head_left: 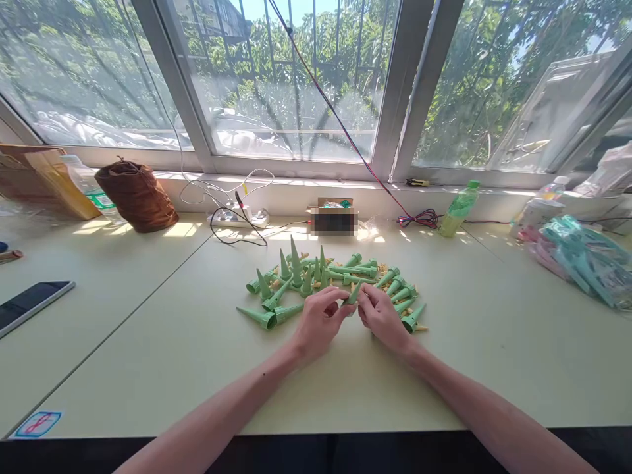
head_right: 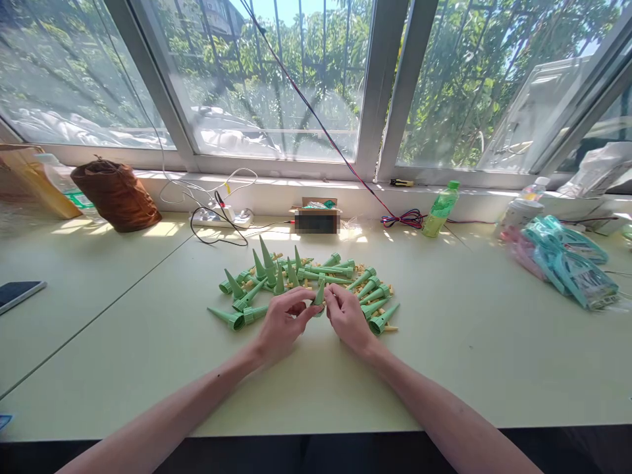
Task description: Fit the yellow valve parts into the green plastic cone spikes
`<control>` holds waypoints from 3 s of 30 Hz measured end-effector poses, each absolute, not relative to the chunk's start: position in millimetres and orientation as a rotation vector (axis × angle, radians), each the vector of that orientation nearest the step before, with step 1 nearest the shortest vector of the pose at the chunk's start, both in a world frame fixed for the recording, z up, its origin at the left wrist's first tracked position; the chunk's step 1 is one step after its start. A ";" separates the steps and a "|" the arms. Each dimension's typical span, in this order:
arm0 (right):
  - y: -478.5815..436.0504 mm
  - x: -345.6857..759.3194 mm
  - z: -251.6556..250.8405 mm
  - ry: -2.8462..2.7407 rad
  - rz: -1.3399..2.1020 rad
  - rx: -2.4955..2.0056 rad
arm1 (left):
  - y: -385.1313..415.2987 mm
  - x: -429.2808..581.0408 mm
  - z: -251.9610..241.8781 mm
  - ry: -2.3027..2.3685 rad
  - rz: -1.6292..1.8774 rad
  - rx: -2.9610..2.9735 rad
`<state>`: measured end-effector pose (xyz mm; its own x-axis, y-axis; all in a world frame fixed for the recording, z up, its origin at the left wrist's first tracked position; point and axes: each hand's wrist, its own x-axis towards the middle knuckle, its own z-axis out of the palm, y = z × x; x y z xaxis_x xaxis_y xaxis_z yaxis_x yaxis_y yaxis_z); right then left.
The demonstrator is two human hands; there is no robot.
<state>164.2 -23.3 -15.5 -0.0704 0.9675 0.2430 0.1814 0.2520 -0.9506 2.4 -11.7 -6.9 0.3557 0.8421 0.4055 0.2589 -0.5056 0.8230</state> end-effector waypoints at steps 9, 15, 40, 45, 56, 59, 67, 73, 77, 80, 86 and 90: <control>-25.7 165.4 -14.6 -1.688 0.645 -1.156 | -5.9 -0.7 -0.2 0.840 0.840 1.375; -25.7 164.9 -14.3 -1.686 0.623 -1.177 | -1.0 -3.3 -0.9 0.794 0.800 1.330; -28.2 165.9 -11.2 -1.827 0.434 -1.090 | 4.9 -7.7 4.7 0.652 0.691 1.398; -28.6 165.9 -12.9 -1.818 0.409 -1.086 | 4.5 -8.0 7.2 0.641 0.688 1.376; -28.1 166.3 -12.0 -1.791 0.426 -1.100 | 4.2 -7.3 5.3 0.696 0.717 1.371; -27.9 166.9 -11.8 -1.776 0.449 -1.099 | 5.2 -7.0 4.0 0.754 0.762 1.390; -25.5 166.0 -11.4 -1.731 0.406 -1.172 | 5.9 -4.2 2.6 0.937 0.902 1.457; -25.0 166.4 -10.4 -1.715 0.407 -1.202 | 3.8 -3.5 1.3 0.979 0.944 1.538; -24.0 166.7 -11.1 -1.709 0.396 -1.223 | 2.8 -3.9 -0.4 1.006 0.952 1.615; -22.6 167.1 -12.1 -1.691 0.379 -1.250 | 1.4 -4.4 -0.8 1.040 0.943 1.712; -21.6 167.6 -11.8 -1.623 0.352 -1.287 | 0.9 -3.7 -2.0 1.120 0.975 1.975; -21.8 166.5 -12.4 -1.648 0.321 -1.272 | 2.8 -3.6 -6.6 1.136 0.988 2.099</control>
